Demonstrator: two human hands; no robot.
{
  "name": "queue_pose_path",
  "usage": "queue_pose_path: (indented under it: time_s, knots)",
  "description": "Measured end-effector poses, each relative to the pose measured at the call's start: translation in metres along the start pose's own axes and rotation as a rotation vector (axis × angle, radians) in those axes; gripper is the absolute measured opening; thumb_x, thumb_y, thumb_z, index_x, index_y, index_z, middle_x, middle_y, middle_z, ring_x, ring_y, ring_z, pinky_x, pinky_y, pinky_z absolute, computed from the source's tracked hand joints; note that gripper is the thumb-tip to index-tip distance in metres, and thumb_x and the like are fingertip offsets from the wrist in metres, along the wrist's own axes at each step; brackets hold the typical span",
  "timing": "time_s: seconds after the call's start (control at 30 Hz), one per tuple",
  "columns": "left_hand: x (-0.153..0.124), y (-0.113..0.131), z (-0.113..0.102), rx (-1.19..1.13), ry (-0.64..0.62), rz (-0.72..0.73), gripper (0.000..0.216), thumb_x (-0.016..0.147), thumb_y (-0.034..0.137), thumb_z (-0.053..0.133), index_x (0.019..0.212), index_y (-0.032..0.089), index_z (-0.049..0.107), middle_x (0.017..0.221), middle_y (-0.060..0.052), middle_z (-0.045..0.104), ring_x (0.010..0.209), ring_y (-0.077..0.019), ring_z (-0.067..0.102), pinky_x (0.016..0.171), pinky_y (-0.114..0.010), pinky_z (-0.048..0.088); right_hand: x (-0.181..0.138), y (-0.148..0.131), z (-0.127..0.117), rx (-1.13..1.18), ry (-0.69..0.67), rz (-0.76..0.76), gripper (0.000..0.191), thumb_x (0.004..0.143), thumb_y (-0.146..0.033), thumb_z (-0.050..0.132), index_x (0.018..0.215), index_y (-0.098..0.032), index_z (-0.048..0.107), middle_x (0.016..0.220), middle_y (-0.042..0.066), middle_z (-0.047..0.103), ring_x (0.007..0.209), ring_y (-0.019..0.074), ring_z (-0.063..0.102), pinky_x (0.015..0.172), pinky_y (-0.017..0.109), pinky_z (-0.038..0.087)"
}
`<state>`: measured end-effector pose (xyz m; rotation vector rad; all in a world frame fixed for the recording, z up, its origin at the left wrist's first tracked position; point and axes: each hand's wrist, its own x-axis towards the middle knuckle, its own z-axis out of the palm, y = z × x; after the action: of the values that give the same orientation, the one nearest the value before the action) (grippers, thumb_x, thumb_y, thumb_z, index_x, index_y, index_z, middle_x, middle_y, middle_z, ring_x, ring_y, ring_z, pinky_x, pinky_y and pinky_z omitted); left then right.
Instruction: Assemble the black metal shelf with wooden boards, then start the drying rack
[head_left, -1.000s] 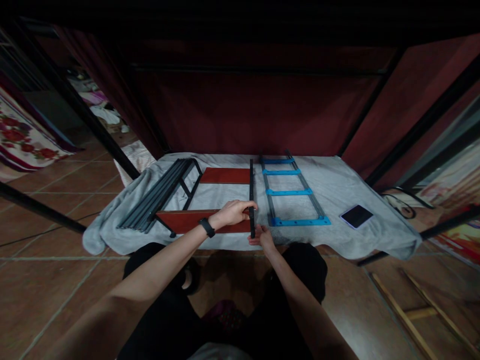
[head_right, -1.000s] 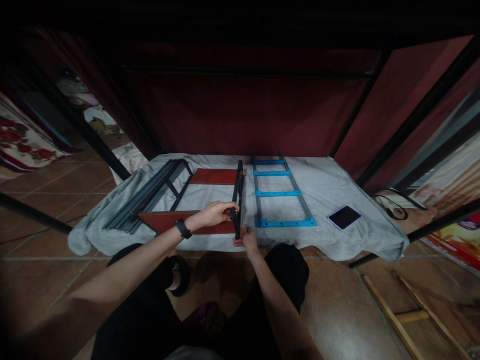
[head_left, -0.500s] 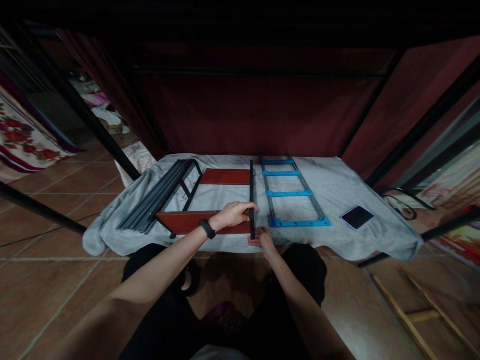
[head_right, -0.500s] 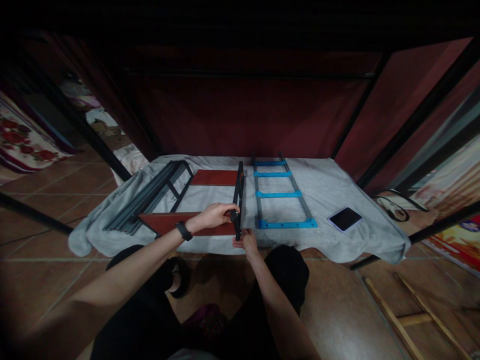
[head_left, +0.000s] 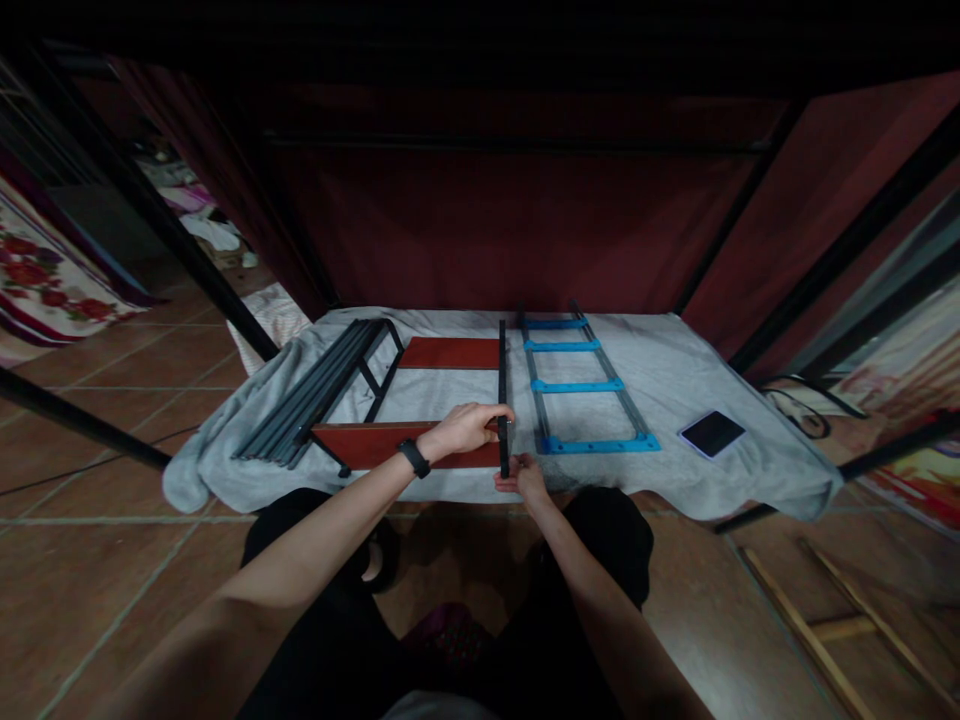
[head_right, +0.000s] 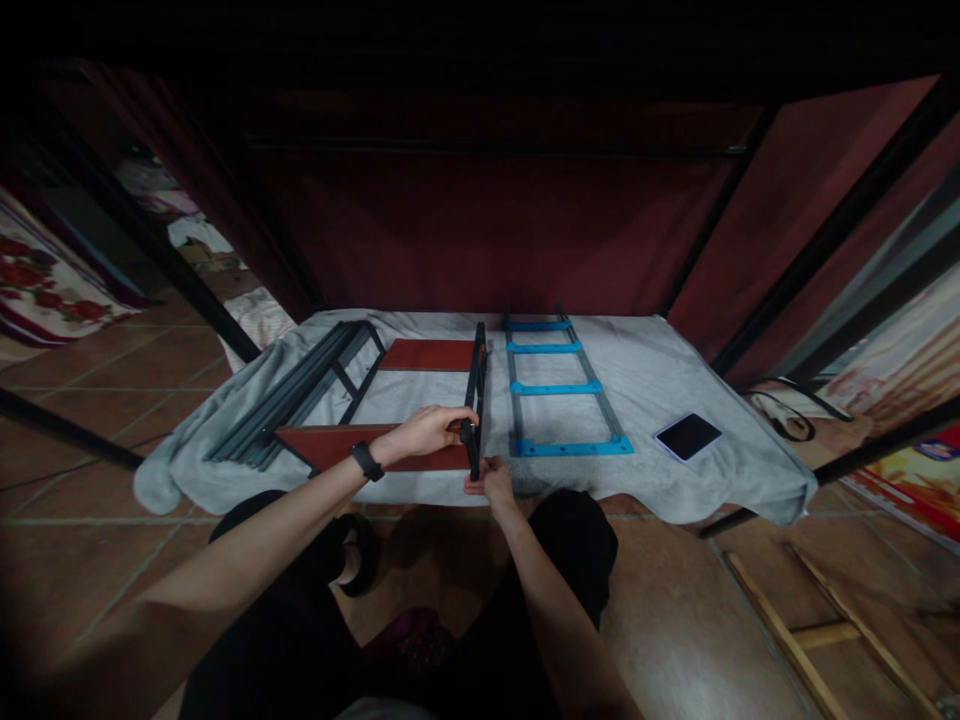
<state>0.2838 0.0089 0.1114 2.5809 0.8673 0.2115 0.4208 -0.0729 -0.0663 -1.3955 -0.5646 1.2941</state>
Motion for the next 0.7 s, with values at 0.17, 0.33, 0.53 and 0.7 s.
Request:
queue_pose_path:
  time_s: [0.17, 0.33, 0.53, 0.7]
  knots:
    - [0.001, -0.002, 0.002, -0.003, -0.005, 0.011, 0.037, 0.086, 0.019, 0.068, 0.121, 0.030, 0.072, 0.097, 0.001, 0.079, 0.089, -0.0203, 0.073, 0.072, -0.025, 0.045, -0.001, -0.004, 0.001, 0.037, 0.029, 0.097, 0.011, 0.100, -0.036, 0.051, 0.095, -0.027, 0.048, 0.056, -0.002, 0.067, 0.046, 0.0196, 0.068, 0.049, 0.029, 0.059]
    - [0.002, -0.003, 0.002, 0.001, 0.005, 0.003, 0.038, 0.085, 0.018, 0.068, 0.121, 0.030, 0.072, 0.095, 0.001, 0.079, 0.088, -0.0201, 0.072, 0.071, -0.024, 0.046, -0.004, -0.008, 0.002, 0.040, 0.035, 0.133, 0.011, 0.094, -0.029, 0.059, 0.096, -0.027, 0.048, 0.056, -0.004, 0.066, 0.047, 0.0190, 0.069, 0.051, 0.028, 0.060]
    - [0.001, 0.000, 0.001, -0.005, -0.007, -0.003, 0.037, 0.085, 0.018, 0.069, 0.120, 0.030, 0.072, 0.095, 0.001, 0.078, 0.088, -0.0194, 0.071, 0.070, -0.024, 0.045, -0.005, -0.010, 0.003, 0.012, 0.052, 0.148, 0.007, 0.096, -0.026, 0.052, 0.102, -0.026, 0.048, 0.053, -0.006, 0.064, 0.045, 0.0197, 0.068, 0.049, 0.028, 0.060]
    - [0.000, 0.001, 0.001, -0.013, -0.008, -0.005, 0.038, 0.085, 0.018, 0.069, 0.120, 0.030, 0.072, 0.095, 0.001, 0.078, 0.088, -0.0199, 0.071, 0.071, -0.024, 0.045, -0.004, -0.012, 0.004, -0.021, 0.045, 0.143, 0.007, 0.097, -0.026, 0.049, 0.104, -0.025, 0.051, 0.052, -0.006, 0.064, 0.041, 0.0187, 0.065, 0.047, 0.027, 0.058]
